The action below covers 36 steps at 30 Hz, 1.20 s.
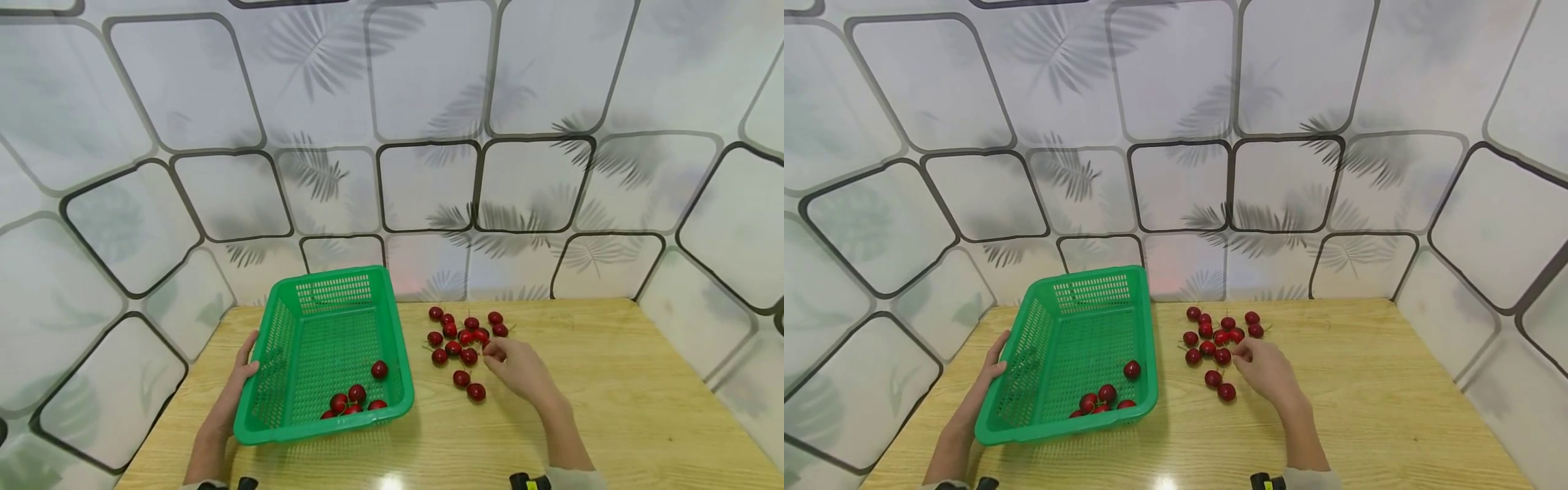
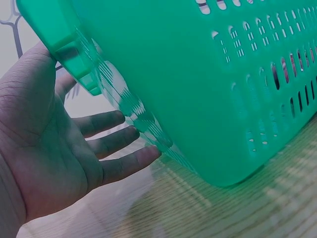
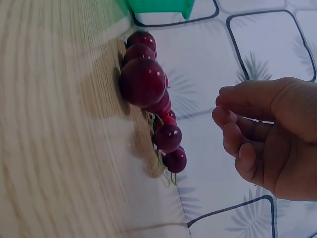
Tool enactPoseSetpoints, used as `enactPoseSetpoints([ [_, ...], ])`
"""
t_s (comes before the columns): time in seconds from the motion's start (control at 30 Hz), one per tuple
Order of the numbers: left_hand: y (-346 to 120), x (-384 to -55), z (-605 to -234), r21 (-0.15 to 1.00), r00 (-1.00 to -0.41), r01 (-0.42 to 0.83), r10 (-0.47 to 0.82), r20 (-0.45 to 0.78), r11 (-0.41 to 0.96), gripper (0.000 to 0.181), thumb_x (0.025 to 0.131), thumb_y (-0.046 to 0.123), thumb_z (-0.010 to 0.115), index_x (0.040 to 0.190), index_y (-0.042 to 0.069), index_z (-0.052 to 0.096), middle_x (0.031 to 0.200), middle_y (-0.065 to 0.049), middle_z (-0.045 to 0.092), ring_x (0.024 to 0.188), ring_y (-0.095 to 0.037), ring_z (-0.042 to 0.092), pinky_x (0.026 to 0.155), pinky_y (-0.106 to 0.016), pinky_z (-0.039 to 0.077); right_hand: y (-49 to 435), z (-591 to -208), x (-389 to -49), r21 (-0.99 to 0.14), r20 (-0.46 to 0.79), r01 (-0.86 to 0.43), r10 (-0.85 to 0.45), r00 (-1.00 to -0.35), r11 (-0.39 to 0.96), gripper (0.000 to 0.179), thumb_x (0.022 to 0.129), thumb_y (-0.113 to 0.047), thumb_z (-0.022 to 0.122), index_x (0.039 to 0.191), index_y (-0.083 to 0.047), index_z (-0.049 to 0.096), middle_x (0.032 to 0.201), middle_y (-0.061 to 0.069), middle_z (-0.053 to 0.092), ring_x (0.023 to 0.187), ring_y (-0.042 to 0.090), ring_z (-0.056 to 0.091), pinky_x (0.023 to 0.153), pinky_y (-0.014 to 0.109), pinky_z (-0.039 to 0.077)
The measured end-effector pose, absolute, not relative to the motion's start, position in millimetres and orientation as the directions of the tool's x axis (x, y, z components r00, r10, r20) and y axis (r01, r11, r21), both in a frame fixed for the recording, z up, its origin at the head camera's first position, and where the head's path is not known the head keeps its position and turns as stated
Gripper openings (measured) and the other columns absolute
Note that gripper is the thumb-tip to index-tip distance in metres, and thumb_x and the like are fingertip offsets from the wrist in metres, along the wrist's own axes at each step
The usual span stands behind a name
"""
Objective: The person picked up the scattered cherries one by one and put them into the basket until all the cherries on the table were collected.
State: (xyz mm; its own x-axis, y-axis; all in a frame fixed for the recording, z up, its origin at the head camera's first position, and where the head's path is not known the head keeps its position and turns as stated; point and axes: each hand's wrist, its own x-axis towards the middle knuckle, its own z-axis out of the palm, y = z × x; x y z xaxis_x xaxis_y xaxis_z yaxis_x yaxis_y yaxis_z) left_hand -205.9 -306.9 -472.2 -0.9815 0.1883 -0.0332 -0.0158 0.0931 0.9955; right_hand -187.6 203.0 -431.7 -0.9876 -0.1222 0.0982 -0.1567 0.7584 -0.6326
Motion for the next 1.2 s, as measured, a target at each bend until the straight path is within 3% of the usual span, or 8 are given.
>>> enactPoseSetpoints([
  [0.27, -308, -205, -471, 0.995, -0.982, -0.016, 0.185, -0.035, 0.103, 0.063, 0.108, 0.036, 0.027, 0.160, 0.032, -0.009, 0.163, -0.013, -0.013, 0.125, -0.020, 0.031, 0.088, -0.026, 0.045, 217, -438, -189, -0.627, 0.043, -0.116, -0.115, -0.992, 0.770, 0.015, 0.093, -0.008, 0.064, 0.106, 0.000, 0.069, 0.085, 0.004, 0.064, 0.074, 0.016, 0.057, 0.063, 0.035, 0.046],
  [0.43, -307, -205, -471, 0.995, -0.981, -0.020, 0.190, -0.038, 0.095, 0.063, 0.108, 0.037, 0.027, 0.159, 0.033, -0.009, 0.163, -0.013, -0.013, 0.128, -0.023, 0.030, 0.088, -0.025, 0.046, 217, -446, -191, -0.653, -0.001, -0.111, -0.147, -0.989, 0.749, 0.017, 0.091, -0.001, 0.061, 0.106, -0.001, 0.071, 0.085, 0.006, 0.063, 0.071, 0.017, 0.054, 0.060, 0.034, 0.044],
  [0.57, -307, -205, -471, 0.995, -0.981, -0.019, 0.188, -0.038, 0.098, 0.063, 0.108, 0.037, 0.027, 0.160, 0.033, -0.010, 0.163, -0.013, -0.013, 0.130, -0.026, 0.028, 0.088, -0.025, 0.045, 212, -457, -195, -0.654, -0.024, -0.132, -0.195, -0.980, 0.745, 0.024, 0.090, 0.005, 0.059, 0.108, -0.003, 0.072, 0.090, 0.008, 0.065, 0.074, 0.017, 0.054, 0.062, 0.033, 0.045],
  [0.8, -307, -204, -473, 0.996, -0.980, -0.005, 0.195, -0.022, 0.089, 0.063, 0.108, 0.036, 0.027, 0.160, 0.033, -0.008, 0.163, -0.013, -0.013, 0.122, -0.012, 0.040, 0.088, -0.028, 0.047, 203, -466, -201, -0.661, -0.030, -0.193, -0.281, -0.959, 0.726, 0.039, 0.089, 0.012, 0.049, 0.117, -0.003, 0.073, 0.113, 0.016, 0.070, 0.062, 0.015, 0.041, 0.059, 0.028, 0.038],
  [0.9, -307, -203, -474, 0.996, -0.979, 0.007, 0.202, -0.011, 0.085, 0.062, 0.108, 0.036, 0.027, 0.160, 0.033, -0.008, 0.163, -0.013, -0.012, 0.119, -0.010, 0.043, 0.088, -0.031, 0.047, 203, -467, -202, -0.662, -0.041, -0.195, -0.295, -0.955, 0.724, 0.038, 0.089, 0.011, 0.052, 0.116, -0.003, 0.074, 0.111, 0.015, 0.071, 0.063, 0.014, 0.043, 0.058, 0.026, 0.037],
  [1.2, -306, -204, -472, 0.997, -0.981, 0.010, 0.194, -0.006, 0.079, 0.064, 0.107, 0.035, 0.026, 0.160, 0.028, -0.010, 0.163, -0.013, -0.014, 0.133, -0.034, 0.023, 0.088, -0.028, 0.045, 201, -466, -204, -0.630, -0.044, -0.223, -0.321, -0.946, 0.744, 0.023, 0.089, 0.005, 0.061, 0.100, -0.007, 0.078, 0.096, 0.006, 0.072, 0.081, 0.016, 0.061, 0.071, 0.035, 0.051],
])
